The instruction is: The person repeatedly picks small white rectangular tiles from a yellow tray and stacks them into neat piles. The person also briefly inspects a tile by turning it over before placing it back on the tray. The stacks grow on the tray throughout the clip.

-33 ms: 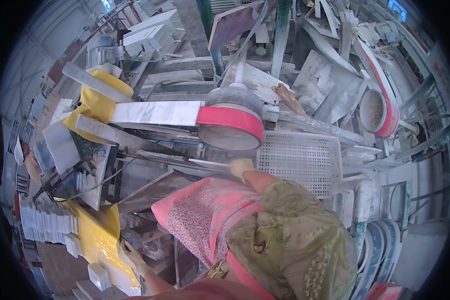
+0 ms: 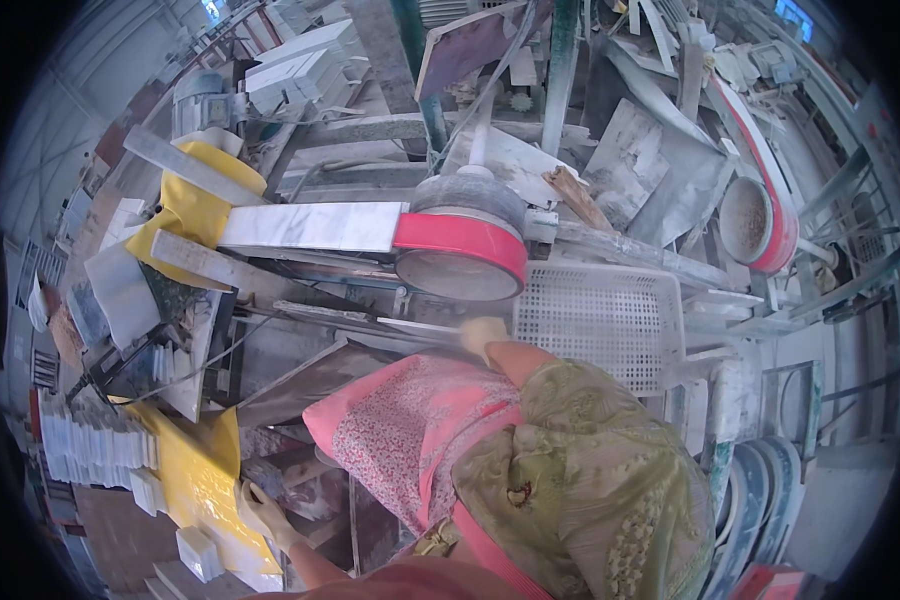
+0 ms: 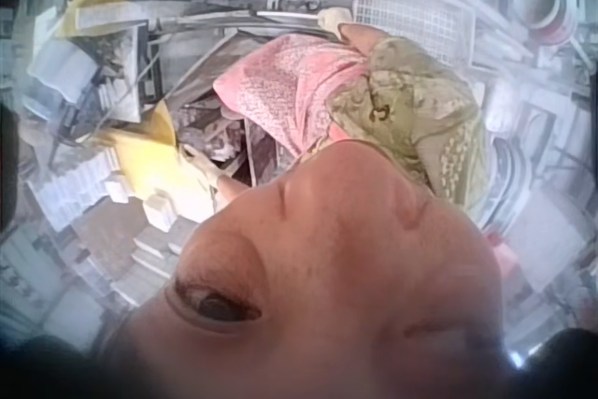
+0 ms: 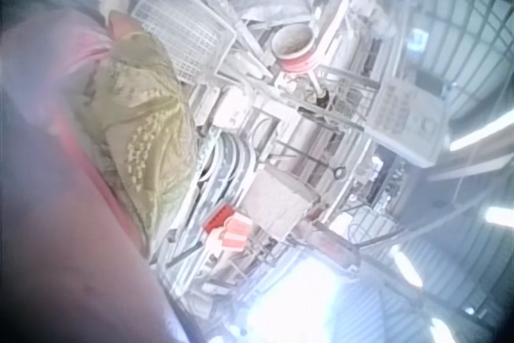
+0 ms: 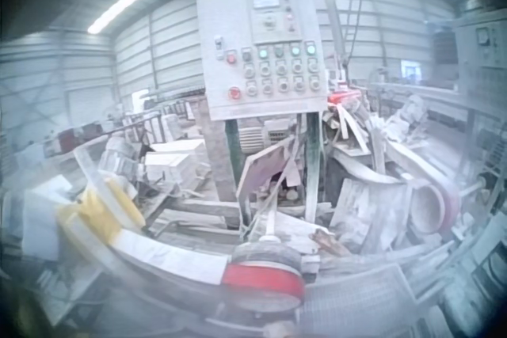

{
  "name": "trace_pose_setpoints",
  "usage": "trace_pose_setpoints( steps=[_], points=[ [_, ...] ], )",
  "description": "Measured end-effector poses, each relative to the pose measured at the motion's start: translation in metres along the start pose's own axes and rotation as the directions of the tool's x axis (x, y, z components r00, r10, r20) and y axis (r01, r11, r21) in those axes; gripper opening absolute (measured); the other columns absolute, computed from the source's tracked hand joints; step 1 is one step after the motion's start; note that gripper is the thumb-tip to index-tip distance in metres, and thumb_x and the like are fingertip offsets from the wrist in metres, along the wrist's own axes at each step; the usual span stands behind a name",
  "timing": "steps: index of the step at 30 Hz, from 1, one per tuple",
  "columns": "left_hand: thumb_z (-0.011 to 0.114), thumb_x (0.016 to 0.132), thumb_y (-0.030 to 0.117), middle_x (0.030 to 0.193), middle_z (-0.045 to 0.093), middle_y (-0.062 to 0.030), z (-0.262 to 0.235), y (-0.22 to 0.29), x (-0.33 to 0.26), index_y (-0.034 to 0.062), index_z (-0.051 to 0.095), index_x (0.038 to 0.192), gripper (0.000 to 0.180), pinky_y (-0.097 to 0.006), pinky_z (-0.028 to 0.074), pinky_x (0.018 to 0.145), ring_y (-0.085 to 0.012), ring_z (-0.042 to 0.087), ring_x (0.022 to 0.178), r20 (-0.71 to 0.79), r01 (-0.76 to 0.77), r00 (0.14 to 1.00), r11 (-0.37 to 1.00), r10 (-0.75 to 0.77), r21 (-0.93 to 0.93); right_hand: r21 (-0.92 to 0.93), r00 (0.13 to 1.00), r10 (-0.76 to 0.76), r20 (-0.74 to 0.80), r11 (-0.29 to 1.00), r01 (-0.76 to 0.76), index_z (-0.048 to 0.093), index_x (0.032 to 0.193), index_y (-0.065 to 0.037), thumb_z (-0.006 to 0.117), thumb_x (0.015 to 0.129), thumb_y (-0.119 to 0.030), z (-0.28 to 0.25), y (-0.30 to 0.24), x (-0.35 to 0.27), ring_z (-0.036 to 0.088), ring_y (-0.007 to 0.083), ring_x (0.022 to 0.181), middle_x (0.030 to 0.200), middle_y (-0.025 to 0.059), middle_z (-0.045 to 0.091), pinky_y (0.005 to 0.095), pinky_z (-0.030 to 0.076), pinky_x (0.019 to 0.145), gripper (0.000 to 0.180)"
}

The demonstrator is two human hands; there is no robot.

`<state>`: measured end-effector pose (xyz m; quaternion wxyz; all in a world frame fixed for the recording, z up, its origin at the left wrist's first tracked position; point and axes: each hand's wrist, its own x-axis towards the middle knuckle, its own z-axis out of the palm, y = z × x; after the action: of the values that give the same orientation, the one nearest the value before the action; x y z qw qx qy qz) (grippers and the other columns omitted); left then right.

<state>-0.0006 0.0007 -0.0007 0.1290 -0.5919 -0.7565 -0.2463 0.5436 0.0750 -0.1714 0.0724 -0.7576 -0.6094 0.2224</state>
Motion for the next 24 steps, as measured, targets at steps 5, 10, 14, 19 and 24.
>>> trace_pose_setpoints(
  steps=[5,10,14,19,24],
  points=[
    [0.058,0.096,0.010,0.129,0.065,-0.0254,-0.0009,-0.0020,-0.0002,-0.0089,0.072,0.102,0.025,-0.042,0.047,0.104,-0.0404,0.063,0.118,0.001,-0.001,1.000,0.999,0.001,0.035,0.001,1.000,-0.025,-0.008,1.000,0.025,0.072,0.098,-0.014,0.058,0.088,-0.035,-0.0013,-0.0023,-0.0031,0.069,0.0390,0.088,0.091,0.0156,0.072,0.0522,0.054,0.077,0.028],
    [0.058,0.096,0.010,0.128,0.064,-0.0264,-0.0006,-0.0015,-0.0012,-0.0085,0.072,0.101,0.024,-0.042,0.047,0.103,-0.0412,0.062,0.117,0.006,0.011,1.000,1.000,-0.011,0.000,0.002,1.000,-0.017,0.002,1.000,0.017,0.072,0.099,-0.013,0.058,0.089,-0.034,-0.0041,-0.0033,-0.0034,0.069,0.0387,0.089,0.093,0.0156,0.072,0.0513,0.054,0.078,0.028],
    [0.058,0.095,0.010,0.128,0.064,-0.0271,-0.0010,-0.0015,-0.0006,-0.0083,0.071,0.101,0.023,-0.043,0.048,0.103,-0.0424,0.062,0.117,-0.005,-0.008,1.000,1.000,0.008,0.012,-0.008,0.999,-0.010,0.040,1.000,0.010,0.072,0.101,-0.013,0.058,0.089,-0.034,-0.0064,-0.0036,-0.0029,0.069,0.0386,0.090,0.095,0.0155,0.073,0.0511,0.054,0.079,0.028],
    [0.058,0.096,0.009,0.127,0.065,-0.0269,-0.0009,0.0001,-0.0011,-0.0086,0.071,0.101,0.023,-0.044,0.048,0.103,-0.0425,0.063,0.116,-0.005,0.002,1.000,1.000,-0.002,-0.016,-0.010,0.999,-0.003,0.034,1.000,0.003,0.072,0.102,-0.013,0.058,0.089,-0.033,-0.0056,-0.0037,-0.0021,0.069,0.0386,0.091,0.095,0.0153,0.073,0.0513,0.054,0.080,0.027],
    [0.058,0.096,0.010,0.128,0.065,-0.0265,0.0001,-0.0009,-0.0011,-0.0087,0.071,0.102,0.024,-0.043,0.048,0.103,-0.0417,0.063,0.116,-0.006,0.001,1.000,1.000,-0.001,-0.006,-0.016,0.999,-0.001,0.044,1.000,0.002,0.072,0.102,-0.013,0.058,0.089,-0.034,-0.0039,-0.0026,0.0002,0.069,0.0386,0.091,0.095,0.0153,0.073,0.0517,0.054,0.079,0.028]
  ],
)
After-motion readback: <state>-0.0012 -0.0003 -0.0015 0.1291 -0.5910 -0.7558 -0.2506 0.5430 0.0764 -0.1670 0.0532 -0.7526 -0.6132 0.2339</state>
